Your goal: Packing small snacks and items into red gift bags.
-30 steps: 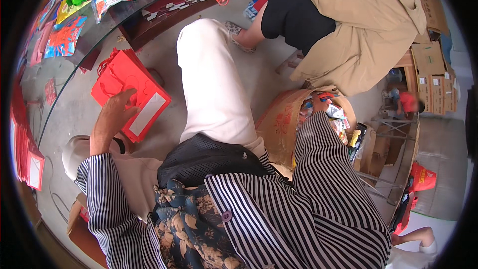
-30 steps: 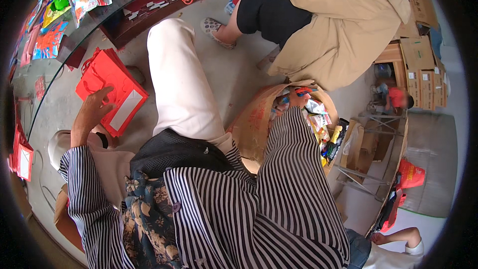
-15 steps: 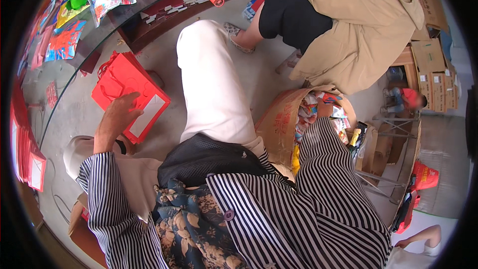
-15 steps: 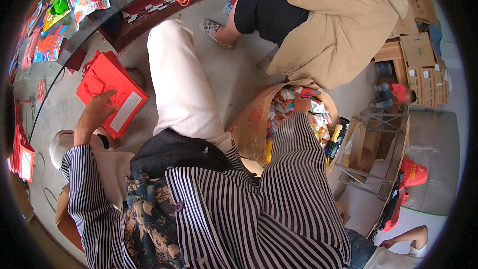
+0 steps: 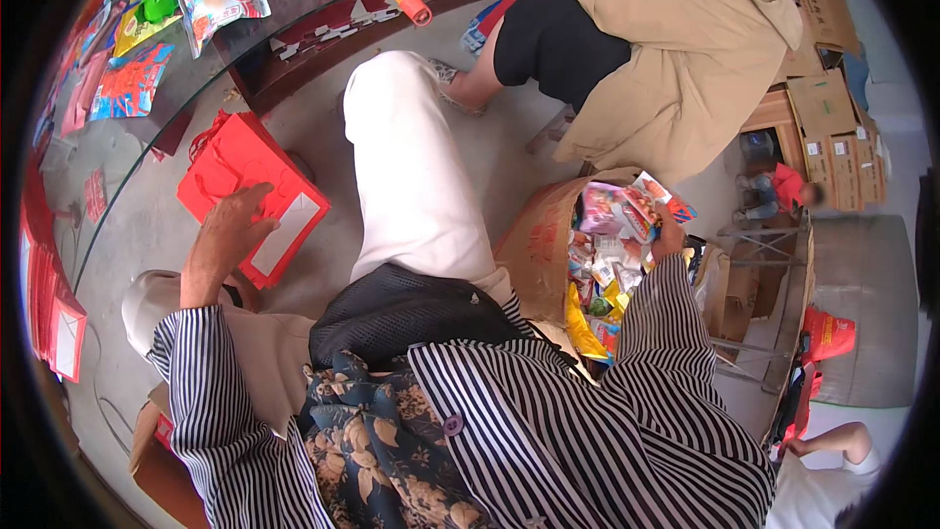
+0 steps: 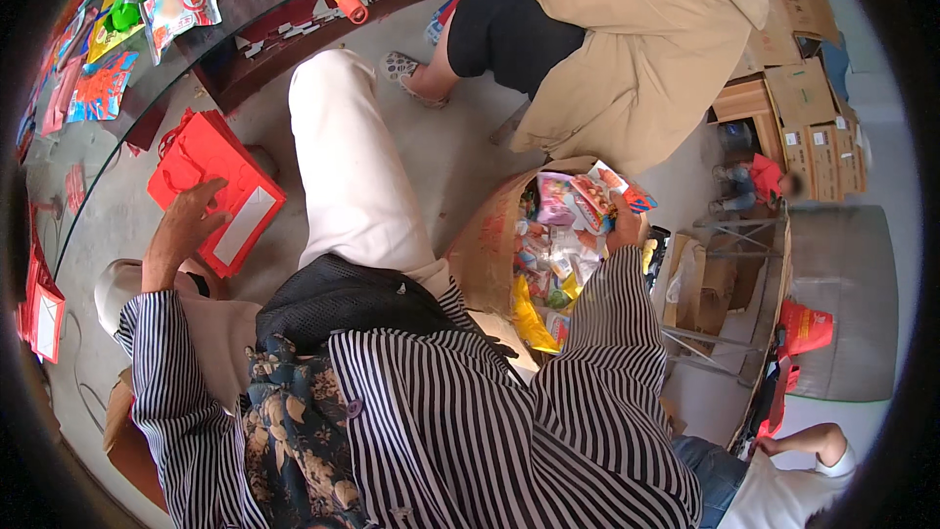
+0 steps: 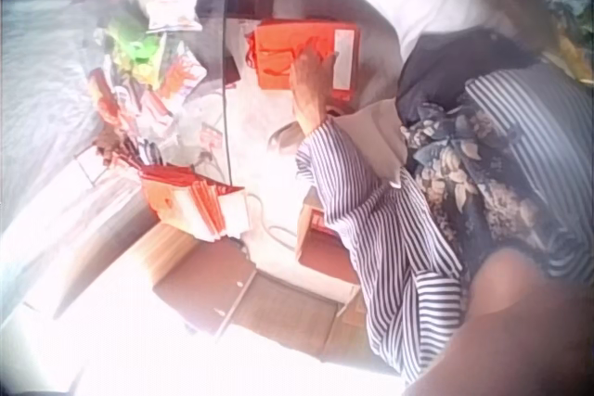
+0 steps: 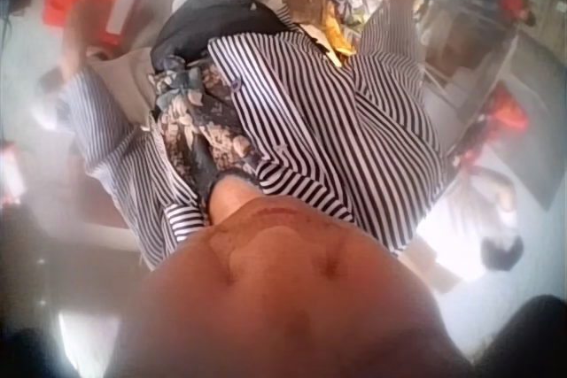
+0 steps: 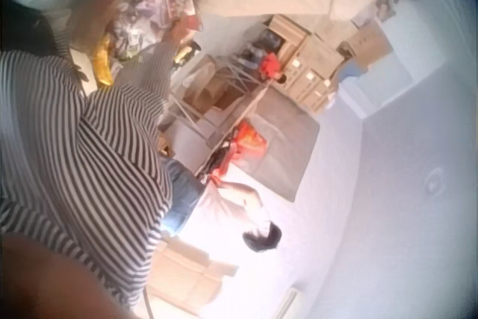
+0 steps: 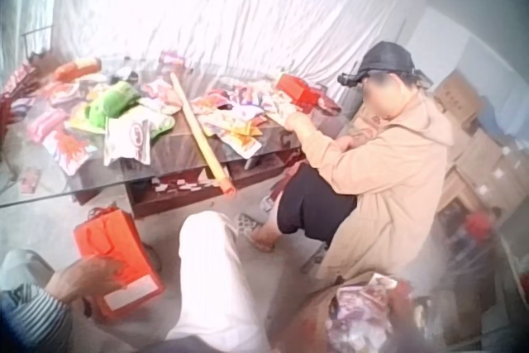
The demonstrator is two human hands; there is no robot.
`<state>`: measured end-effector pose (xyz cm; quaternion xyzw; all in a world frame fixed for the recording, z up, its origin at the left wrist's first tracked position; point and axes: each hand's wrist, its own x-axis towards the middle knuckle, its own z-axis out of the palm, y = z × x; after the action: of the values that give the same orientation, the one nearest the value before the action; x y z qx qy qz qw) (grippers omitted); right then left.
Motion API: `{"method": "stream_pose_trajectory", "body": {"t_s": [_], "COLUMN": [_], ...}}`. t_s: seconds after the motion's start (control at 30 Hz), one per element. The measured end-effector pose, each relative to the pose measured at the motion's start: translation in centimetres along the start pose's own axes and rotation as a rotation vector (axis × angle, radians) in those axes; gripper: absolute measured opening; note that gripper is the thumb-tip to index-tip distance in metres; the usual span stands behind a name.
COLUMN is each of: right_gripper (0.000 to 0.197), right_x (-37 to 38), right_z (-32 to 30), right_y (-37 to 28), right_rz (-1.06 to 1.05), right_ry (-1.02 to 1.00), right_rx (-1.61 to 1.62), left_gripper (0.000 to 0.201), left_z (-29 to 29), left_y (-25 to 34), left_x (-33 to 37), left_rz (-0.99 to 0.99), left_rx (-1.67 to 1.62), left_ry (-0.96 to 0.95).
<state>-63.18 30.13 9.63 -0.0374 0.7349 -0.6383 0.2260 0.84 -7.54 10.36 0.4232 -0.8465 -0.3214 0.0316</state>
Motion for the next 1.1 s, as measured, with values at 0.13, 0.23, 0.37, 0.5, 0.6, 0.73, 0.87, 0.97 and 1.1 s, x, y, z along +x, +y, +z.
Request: {"method": "stream_pose_trajectory", "body": {"t_s": [0.13,0.23,0.37,0.5,0.6,0.73,0.87,0.97,1.1], "right_gripper": [0.033,0.032,0.032,0.032,0.032,0.031,0.031,0.031,0.031], "right_x": [0.0,-1.1,-1.8,-2.7,-2.8,-3.7,-4.5,-5.0,-5.0], "right_z": [0.6,-0.6,2.3,2.4,2.1,1.5,0.5,0.2,1.0], "right_y": [0.2,0.2,1.6,1.4,1.2,1.5,1.4,1.3,1.6], "right_rz": [0.049,0.055,0.038,0.022,0.008,0.0,-0.025,-0.058,-0.123], "right_ry": [-0.039,0.015,-0.003,0.015,0.027,0.049,0.076,0.09,0.082], "right_rx": [-0.167,-0.533,-0.537,-0.553,-0.568,-0.585,-0.6,-0.607,-0.609], "left_gripper": [0.049,0.049,0.049,0.049,0.05,0.05,0.05,0.05,0.051], "left_z": [-0.3,0.4,-0.1,0.5,0.4,0.9,1.4,1.2,1.4], "left_y": [-0.5,-0.3,-0.8,-1.5,-0.9,-1.1,-1.6,-1.1,-1.9], "left_x": [-0.7,0.6,-1.0,-1.1,-0.9,-0.9,-0.3,0.0,-0.4], "left_rz": [-0.02,0.019,-0.027,-0.047,-0.084,-0.115,-0.136,-0.152,-0.132], "left_rx": [-0.012,-0.039,-0.034,-0.026,-0.02,0.004,-0.03,-0.025,-0.002], "left_ry": [-0.007,-0.013,-0.004,-0.03,-0.054,-0.062,-0.095,-0.085,-0.115]}}
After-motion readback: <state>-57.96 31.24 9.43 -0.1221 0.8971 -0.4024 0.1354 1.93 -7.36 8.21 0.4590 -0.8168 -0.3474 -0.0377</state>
